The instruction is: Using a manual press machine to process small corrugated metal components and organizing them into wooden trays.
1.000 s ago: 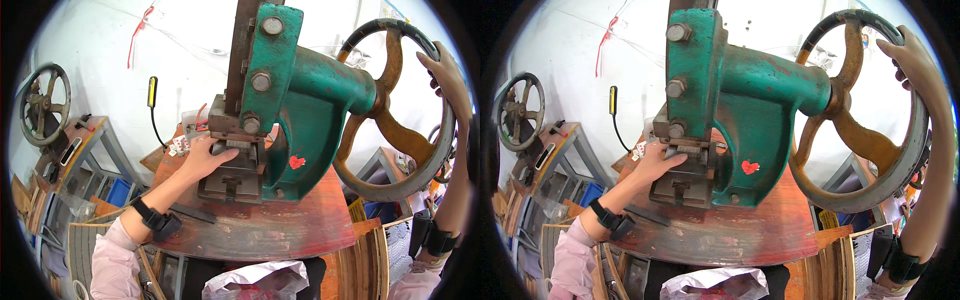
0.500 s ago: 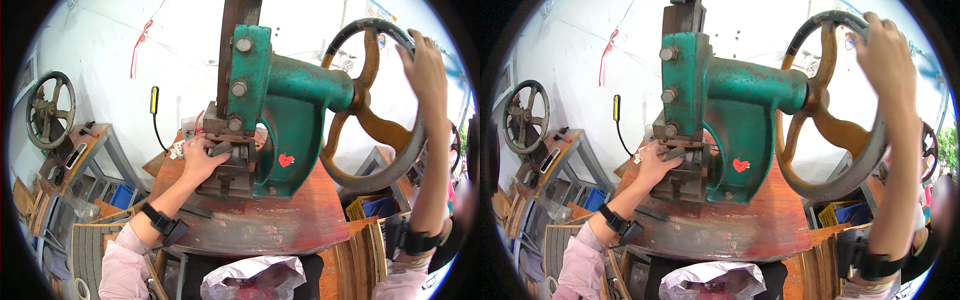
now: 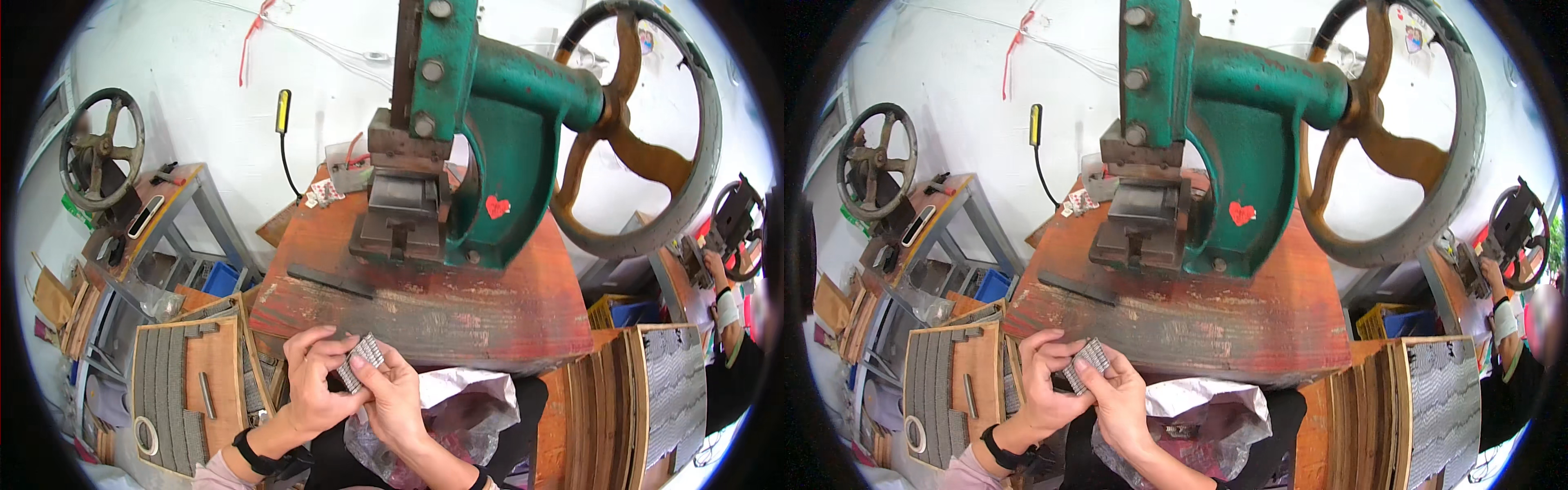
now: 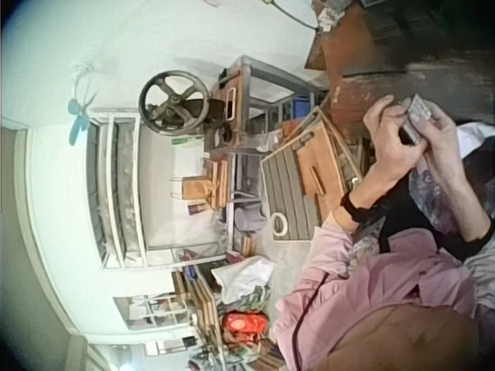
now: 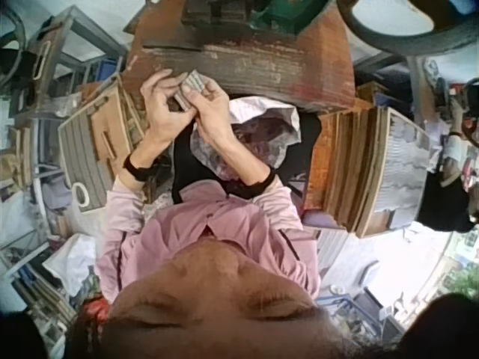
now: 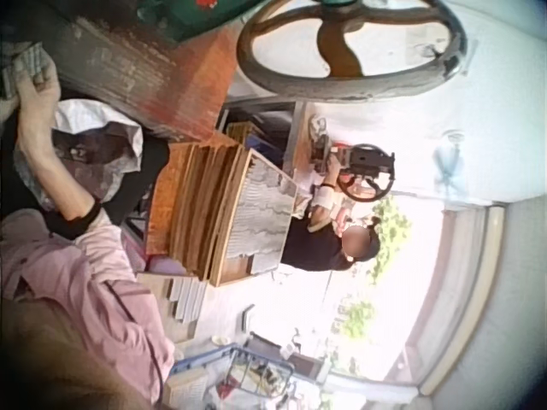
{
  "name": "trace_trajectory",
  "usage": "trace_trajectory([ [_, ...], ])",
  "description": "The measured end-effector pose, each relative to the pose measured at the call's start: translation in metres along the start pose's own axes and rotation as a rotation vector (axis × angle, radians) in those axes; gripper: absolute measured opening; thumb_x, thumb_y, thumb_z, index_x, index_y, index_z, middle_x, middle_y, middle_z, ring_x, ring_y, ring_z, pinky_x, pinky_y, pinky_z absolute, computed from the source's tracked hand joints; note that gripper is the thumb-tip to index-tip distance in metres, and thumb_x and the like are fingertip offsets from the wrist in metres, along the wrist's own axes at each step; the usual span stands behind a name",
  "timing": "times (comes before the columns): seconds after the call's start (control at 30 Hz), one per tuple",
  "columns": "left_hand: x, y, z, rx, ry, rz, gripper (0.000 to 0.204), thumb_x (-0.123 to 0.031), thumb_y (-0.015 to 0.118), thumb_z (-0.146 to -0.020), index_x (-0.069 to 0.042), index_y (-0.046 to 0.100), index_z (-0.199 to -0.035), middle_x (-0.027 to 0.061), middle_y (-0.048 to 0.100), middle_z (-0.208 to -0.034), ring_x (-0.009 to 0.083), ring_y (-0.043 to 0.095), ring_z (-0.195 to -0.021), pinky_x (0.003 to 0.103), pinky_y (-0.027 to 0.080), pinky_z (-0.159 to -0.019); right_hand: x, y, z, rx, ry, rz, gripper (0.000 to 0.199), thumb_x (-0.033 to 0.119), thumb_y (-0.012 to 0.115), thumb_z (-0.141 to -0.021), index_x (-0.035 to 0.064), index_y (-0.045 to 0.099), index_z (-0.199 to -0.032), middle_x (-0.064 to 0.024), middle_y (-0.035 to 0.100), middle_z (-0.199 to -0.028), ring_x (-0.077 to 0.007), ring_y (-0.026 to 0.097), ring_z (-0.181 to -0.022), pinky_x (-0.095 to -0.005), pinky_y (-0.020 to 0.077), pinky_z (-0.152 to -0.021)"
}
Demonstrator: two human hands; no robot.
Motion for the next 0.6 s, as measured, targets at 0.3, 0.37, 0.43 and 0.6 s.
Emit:
trace_trajectory([
  [0.3, -0.013, 0.021, 0.019, 0.015, 0.048, 0.133, 0.044, -0.008, 0.084, -0.052, -0.005, 0.05, -0.081, 0.0084, 0.066, -0.1, 0.0279, 0.053, -0.103, 0.044, 0.043, -0.088, 0.016, -0.027, 0.009, -0.191, -0.1, 0.055, 0.029, 0.009, 0.064, -0.088, -0.0059, 0.056, -0.111, -0.0103, 0.064, -0.098, -0.0112, 0.061, -0.087, -0.0238, 0.0499, -0.079],
  [0.37, -0.013, 0.025, 0.02, 0.012, 0.051, 0.145, 0.043, -0.008, 0.084, -0.053, -0.005, 0.05, -0.081, 0.0079, 0.066, -0.1, 0.0276, 0.053, -0.103, 0.044, 0.043, -0.088, 0.019, -0.031, 0.009, -0.211, -0.116, 0.067, 0.028, 0.009, 0.064, -0.088, -0.006, 0.056, -0.11, -0.0099, 0.064, -0.096, -0.011, 0.061, -0.086, -0.0236, 0.0497, -0.077],
  [0.43, -0.013, 0.028, 0.018, 0.05, 0.082, 0.149, 0.049, -0.006, 0.084, -0.053, -0.005, 0.048, -0.087, 0.0101, 0.065, -0.099, 0.0301, 0.054, -0.103, 0.041, 0.047, -0.083, 0.022, -0.033, 0.009, -0.257, -0.14, 0.133, 0.027, 0.015, 0.061, -0.091, -0.0041, 0.058, -0.11, -0.0072, 0.064, -0.092, -0.0079, 0.059, -0.076, -0.0199, 0.0479, -0.065],
  [0.6, 0.012, 0.036, 0.009, 0.055, -0.125, 0.324, 0.041, -0.007, 0.081, -0.057, -0.004, 0.055, -0.088, 0.0107, 0.064, -0.096, 0.028, 0.06, -0.091, 0.037, 0.049, -0.078, 0.027, -0.048, -0.012, -0.135, -0.048, 0.26, 0.028, 0.019, 0.053, -0.096, -0.0017, 0.056, -0.114, -0.0048, 0.063, -0.091, -0.0083, 0.058, -0.071, -0.0212, 0.0492, -0.063],
])
Point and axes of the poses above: each hand's wrist, its own z-axis away from the middle knuckle, its own y-axis out of the palm, x = y × z, the point moved 5 cm from there along -z, towards the middle knuckle
